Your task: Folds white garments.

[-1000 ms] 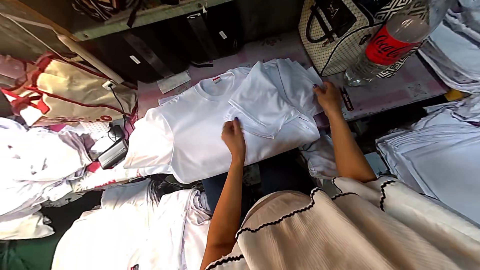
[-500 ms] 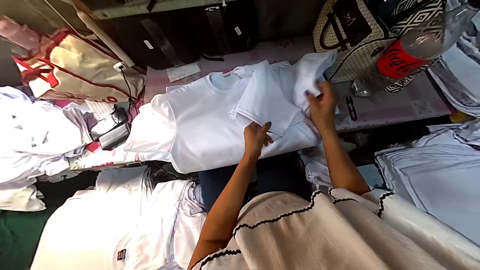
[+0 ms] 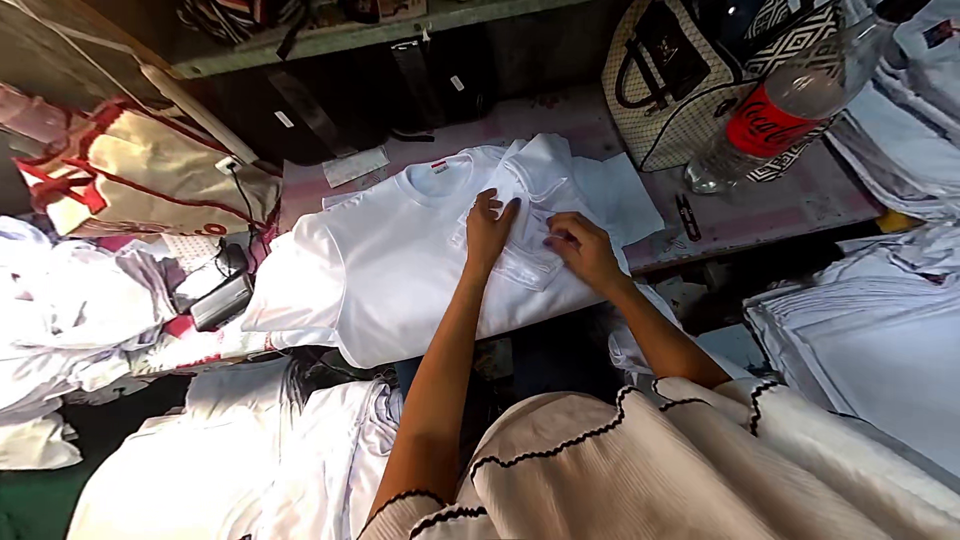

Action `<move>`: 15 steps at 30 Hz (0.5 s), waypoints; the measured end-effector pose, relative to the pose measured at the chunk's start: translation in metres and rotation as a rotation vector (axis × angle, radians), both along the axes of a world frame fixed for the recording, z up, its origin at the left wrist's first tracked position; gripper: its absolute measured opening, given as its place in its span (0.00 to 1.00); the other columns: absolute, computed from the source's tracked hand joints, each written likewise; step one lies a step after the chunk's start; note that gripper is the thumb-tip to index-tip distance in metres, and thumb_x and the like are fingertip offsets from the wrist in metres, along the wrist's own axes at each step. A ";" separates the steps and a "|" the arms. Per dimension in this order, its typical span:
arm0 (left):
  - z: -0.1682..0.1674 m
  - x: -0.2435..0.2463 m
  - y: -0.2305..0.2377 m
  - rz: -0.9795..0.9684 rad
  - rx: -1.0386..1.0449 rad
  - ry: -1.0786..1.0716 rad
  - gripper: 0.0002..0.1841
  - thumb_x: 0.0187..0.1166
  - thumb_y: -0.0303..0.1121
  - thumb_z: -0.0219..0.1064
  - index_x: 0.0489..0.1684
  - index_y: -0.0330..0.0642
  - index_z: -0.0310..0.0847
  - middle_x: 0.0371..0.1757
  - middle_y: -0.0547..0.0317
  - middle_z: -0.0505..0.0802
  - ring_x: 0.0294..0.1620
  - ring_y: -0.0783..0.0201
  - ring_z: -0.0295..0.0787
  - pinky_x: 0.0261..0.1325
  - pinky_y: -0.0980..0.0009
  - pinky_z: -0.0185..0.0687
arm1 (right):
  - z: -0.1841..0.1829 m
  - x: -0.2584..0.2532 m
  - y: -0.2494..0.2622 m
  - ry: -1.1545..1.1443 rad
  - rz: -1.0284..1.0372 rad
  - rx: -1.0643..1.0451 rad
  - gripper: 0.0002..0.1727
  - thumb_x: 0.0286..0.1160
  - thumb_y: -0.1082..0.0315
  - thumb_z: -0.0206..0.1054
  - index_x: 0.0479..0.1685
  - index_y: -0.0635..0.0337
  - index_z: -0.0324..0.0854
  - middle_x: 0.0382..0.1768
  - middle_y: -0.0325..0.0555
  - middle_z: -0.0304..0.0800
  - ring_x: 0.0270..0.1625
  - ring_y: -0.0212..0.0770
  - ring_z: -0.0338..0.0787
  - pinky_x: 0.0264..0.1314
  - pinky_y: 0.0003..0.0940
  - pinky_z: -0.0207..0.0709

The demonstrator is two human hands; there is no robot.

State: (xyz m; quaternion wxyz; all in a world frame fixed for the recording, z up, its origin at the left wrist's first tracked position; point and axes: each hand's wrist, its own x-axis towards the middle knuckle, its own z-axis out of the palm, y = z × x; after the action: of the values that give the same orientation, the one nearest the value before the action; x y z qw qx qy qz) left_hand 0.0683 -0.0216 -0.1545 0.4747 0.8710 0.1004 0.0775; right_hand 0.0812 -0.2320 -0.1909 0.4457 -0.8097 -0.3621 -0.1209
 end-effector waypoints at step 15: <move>-0.017 -0.004 0.012 0.237 -0.334 0.150 0.26 0.77 0.32 0.73 0.73 0.31 0.75 0.45 0.44 0.90 0.33 0.60 0.85 0.35 0.61 0.83 | 0.021 0.053 0.008 0.362 -0.194 -0.051 0.40 0.64 0.63 0.83 0.79 0.66 0.74 0.66 0.63 0.86 0.70 0.61 0.84 0.73 0.63 0.74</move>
State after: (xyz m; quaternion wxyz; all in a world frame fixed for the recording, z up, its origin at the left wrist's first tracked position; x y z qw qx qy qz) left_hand 0.0642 -0.0092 -0.1711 0.5912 0.7657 0.2484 0.0499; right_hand 0.1345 -0.2243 -0.1700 0.4691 -0.8603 -0.1994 -0.0063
